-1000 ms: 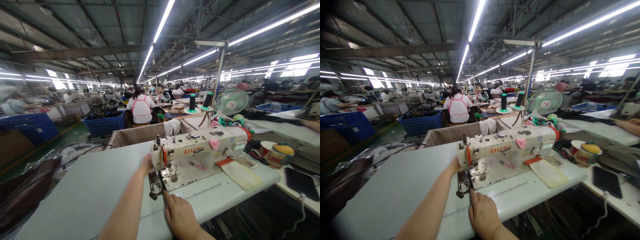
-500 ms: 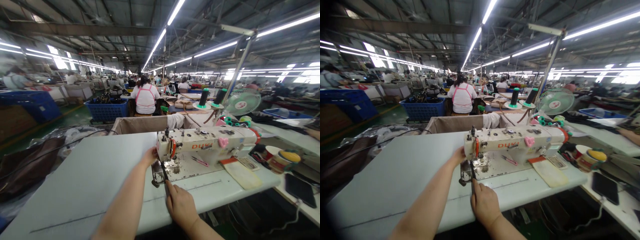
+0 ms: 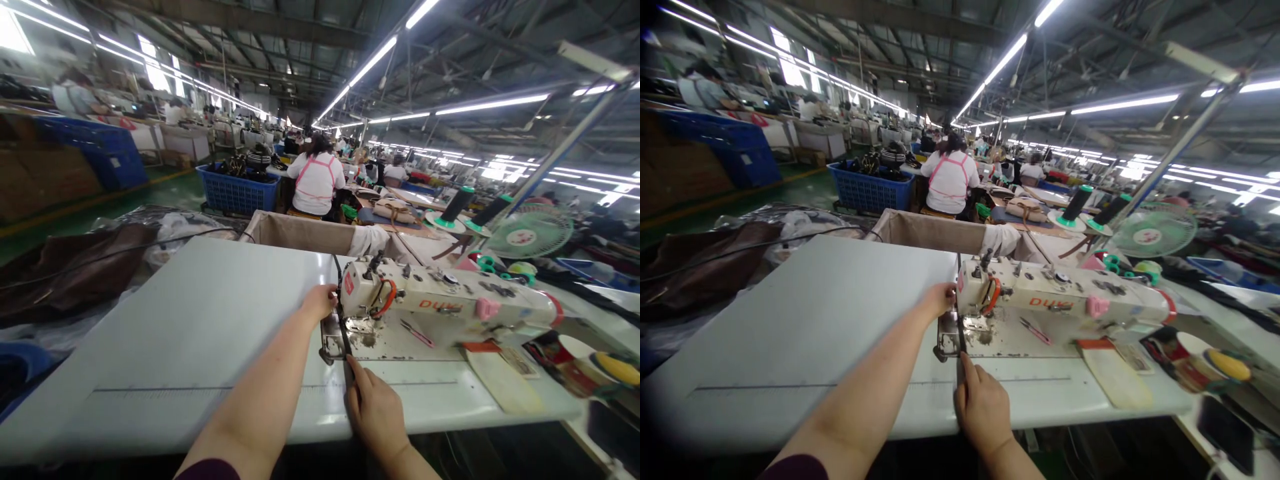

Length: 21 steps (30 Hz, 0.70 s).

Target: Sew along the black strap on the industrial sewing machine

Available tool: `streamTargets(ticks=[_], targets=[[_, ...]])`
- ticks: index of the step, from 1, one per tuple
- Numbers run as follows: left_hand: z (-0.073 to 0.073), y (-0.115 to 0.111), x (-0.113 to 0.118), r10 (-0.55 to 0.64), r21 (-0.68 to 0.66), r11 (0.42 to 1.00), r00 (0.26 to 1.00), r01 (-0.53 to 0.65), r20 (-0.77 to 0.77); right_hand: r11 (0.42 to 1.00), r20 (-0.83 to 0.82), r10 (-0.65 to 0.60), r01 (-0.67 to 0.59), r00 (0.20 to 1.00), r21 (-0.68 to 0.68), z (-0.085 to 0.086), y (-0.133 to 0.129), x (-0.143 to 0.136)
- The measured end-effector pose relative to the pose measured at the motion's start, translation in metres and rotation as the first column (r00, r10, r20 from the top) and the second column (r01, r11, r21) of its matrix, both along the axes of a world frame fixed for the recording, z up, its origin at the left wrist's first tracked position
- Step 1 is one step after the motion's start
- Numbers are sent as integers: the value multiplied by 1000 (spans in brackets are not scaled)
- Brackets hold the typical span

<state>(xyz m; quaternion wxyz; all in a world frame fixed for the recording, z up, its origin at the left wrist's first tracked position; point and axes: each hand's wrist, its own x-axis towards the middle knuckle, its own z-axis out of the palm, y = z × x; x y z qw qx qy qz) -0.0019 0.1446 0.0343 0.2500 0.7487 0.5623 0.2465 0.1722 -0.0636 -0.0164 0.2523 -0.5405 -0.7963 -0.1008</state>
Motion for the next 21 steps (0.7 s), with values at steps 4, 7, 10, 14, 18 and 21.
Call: streamTargets(ticks=[4, 7, 10, 14, 18, 21], targets=[[6, -3, -1, 38, 17, 999, 996, -37, -82, 1000, -4, 2, -2, 1000, 21, 3, 0, 0], [13, -5, -8, 125, 76, 990, 981, -115, -150, 1000, -13, 3, -3, 1000, 21, 4, -1, -1], [20, -5, -23, 238, 141, 967, 951, -213, -199, 1000, -15, -5, 6, 1000, 15, 4, -1, -1], [25, -3, -45, 389, 257, 907, 897, -333, -211, 1000, -18, -29, 29, 999, -6, 4, -1, -2], [26, -3, -56, 471, 405, 840, 856, -362, -212, 999, -29, -36, 36, 999, -30, 4, -2, -3], [25, -3, -65, 515, 471, 797, 833, -378, -203, 997, -38, -49, 47, 998, -58, 5, -3, -5]])
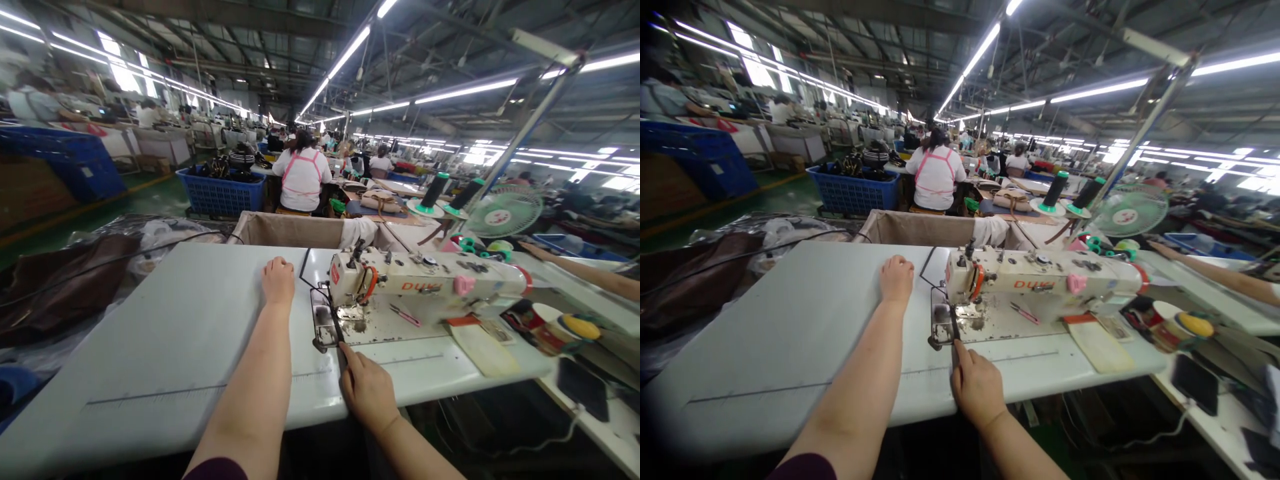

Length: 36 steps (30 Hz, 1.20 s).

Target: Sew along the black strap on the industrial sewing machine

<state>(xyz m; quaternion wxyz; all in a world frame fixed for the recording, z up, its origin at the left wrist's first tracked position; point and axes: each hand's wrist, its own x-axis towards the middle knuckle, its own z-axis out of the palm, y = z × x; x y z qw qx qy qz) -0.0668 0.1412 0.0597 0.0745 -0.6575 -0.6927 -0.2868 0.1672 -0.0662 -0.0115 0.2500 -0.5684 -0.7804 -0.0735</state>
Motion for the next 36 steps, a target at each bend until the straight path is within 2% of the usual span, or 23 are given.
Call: streamTargets(ticks=[6, 8, 9, 11, 14, 17, 19, 20, 22, 24, 27, 31, 33, 36], targets=[[4, -2, -32, 240, 97, 962, 960, -256, 145, 999, 1, -20, 20, 1000, -47, 2, -2, -3], [7, -4, -33, 273, 125, 948, 949, -293, 155, 999, -1, -23, 23, 1000, -47, 2, -1, -5], [8, -6, -30, 256, 133, 952, 955, -276, 148, 999, -3, -22, 22, 1000, -43, 3, 0, -5], [9, -13, -20, 138, 134, 979, 984, -153, 113, 1000, -10, -7, 7, 1000, -22, 5, -1, -5], [1, -32, 2, -148, 71, 987, 987, 143, 59, 999, -78, 44, -43, 996, 26, 6, -13, 3], [-19, -66, 21, -311, -15, 948, 939, 317, 149, 999, -227, 46, -50, 973, -11, 0, -43, 19], [-34, -92, 31, -469, -45, 873, 861, 485, 197, 989, -292, 4, -46, 957, -138, -9, -65, 30], [-40, -104, 37, -533, -49, 832, 821, 552, 203, 971, -325, -30, -50, 945, -235, -15, -74, 35], [-49, -125, 47, -639, -52, 753, 749, 656, 176, 896, -425, -104, -101, 899, -433, -26, -84, 40], [-52, -137, 56, -692, -63, 711, 713, 701, 113, 823, -562, -171, -196, 809, -533, -34, -84, 40], [-50, -142, 63, -695, -78, 715, 718, 695, 28, 752, -737, -199, -382, 646, -538, -35, -76, 33], [-46, -143, 61, -694, -89, 718, 720, 691, -10, 567, -863, -172, -669, 475, -481, -17, -73, 26], [-45, -144, 60, -697, -103, 715, 717, 692, -19, 553, -891, -175, -706, 420, -442, -8, -75, 28], [-45, -146, 60, -703, -124, 709, 710, 695, -36, 550, -897, -211, -711, 388, -438, 2, -82, 35]])
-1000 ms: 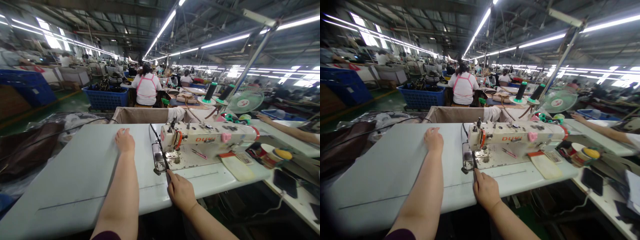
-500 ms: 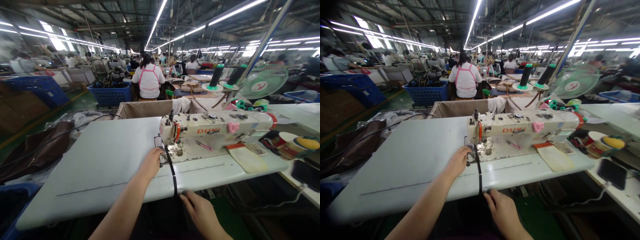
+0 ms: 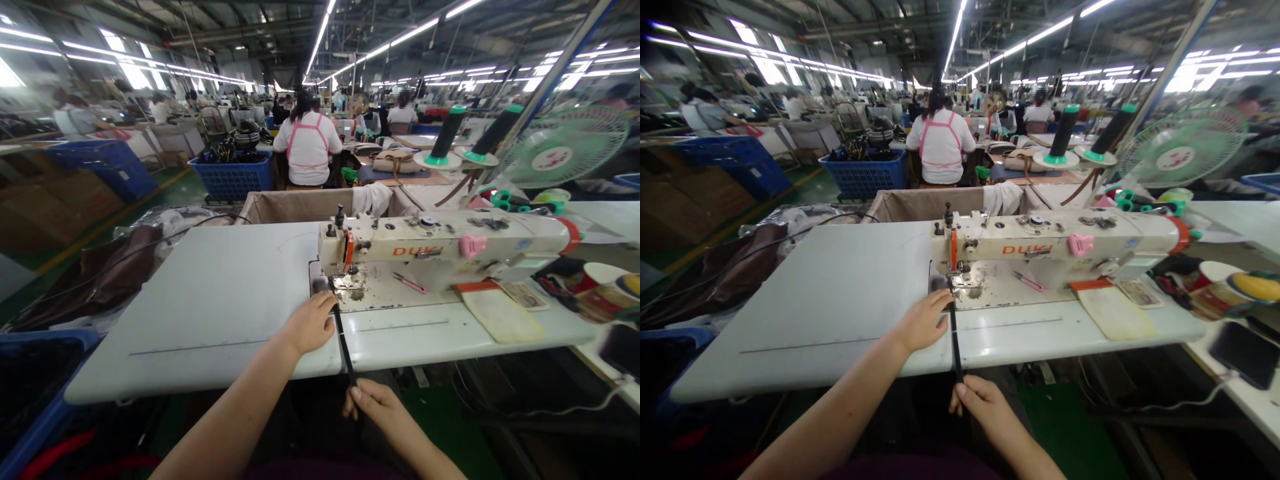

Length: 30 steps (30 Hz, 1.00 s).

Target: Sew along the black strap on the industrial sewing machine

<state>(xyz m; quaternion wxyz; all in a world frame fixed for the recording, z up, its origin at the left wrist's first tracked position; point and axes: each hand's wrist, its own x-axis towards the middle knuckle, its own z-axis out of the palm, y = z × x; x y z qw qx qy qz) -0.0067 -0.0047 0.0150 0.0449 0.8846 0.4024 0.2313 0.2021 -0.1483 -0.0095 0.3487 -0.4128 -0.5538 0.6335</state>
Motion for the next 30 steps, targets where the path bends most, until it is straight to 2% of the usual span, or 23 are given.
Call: streamTargets(ticks=[4, 9, 13, 23, 30], targets=[[0, -1, 2, 7, 45, 999, 1000, -6, -19, 998, -102, 53, -56, 993, -25, 5, -11, 8], [-4, -1, 1, -17, 136, 990, 994, 31, -105, 995, 36, 87, -88, 996, 54, 0, -21, 5], [-7, -1, 0, -44, 200, 977, 986, 76, -162, 993, 83, 74, -81, 994, 80, -4, -22, 3], [-10, 1, 2, -17, 206, 977, 988, 49, -153, 997, 65, 41, -45, 997, 67, 1, -18, 5], [-10, 3, 5, 25, 134, 991, 990, -6, -136, 994, 95, 47, -56, 994, 94, 0, -18, 4]])
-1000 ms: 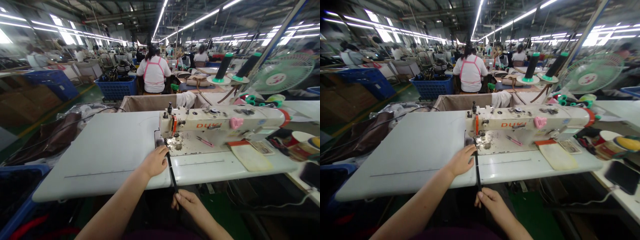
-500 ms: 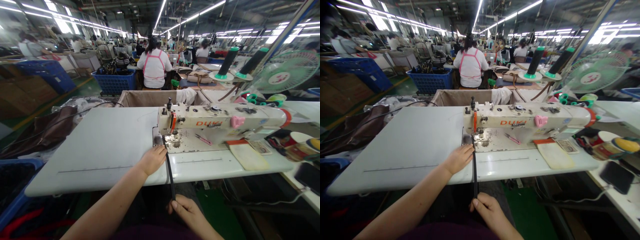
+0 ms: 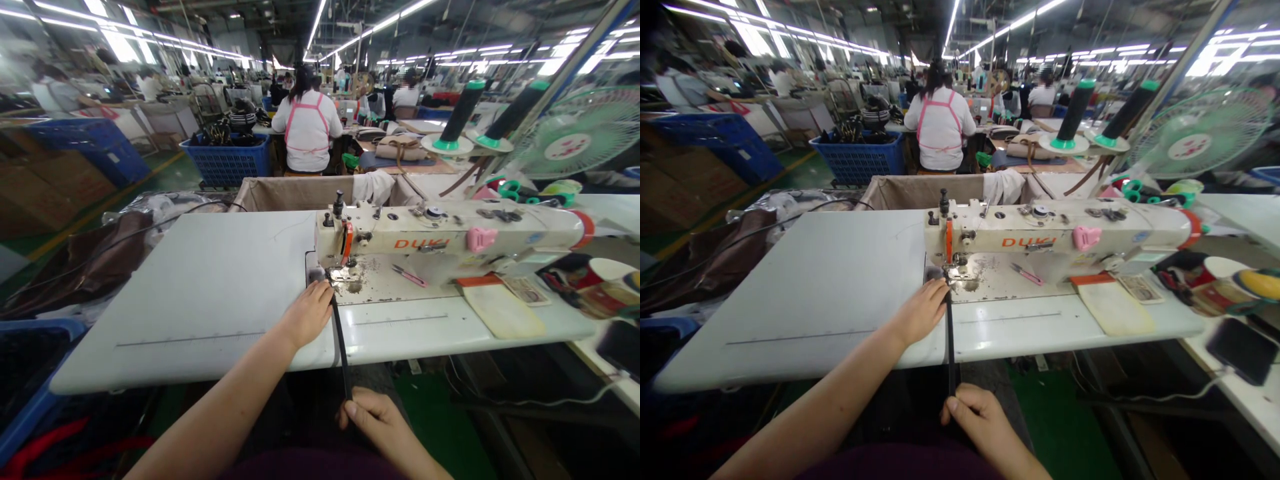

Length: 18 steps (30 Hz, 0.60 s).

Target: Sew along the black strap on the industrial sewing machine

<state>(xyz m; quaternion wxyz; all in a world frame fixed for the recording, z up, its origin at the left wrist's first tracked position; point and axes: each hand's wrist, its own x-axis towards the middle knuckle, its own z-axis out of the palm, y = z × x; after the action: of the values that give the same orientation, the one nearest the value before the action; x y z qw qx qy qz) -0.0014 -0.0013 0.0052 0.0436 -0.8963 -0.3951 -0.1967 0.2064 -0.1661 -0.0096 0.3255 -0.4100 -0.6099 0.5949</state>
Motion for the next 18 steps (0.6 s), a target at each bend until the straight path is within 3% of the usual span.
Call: streamTargets(ticks=[6, 18], targets=[[2, 1, 1, 23, -56, 998, 999, -21, 42, 1000, -26, -18, 18, 1000, -8, 0, 3, 0], [4, -4, -1, -47, 78, 996, 999, 49, -21, 999, -59, -6, 9, 998, 53, 5, 4, 0]])
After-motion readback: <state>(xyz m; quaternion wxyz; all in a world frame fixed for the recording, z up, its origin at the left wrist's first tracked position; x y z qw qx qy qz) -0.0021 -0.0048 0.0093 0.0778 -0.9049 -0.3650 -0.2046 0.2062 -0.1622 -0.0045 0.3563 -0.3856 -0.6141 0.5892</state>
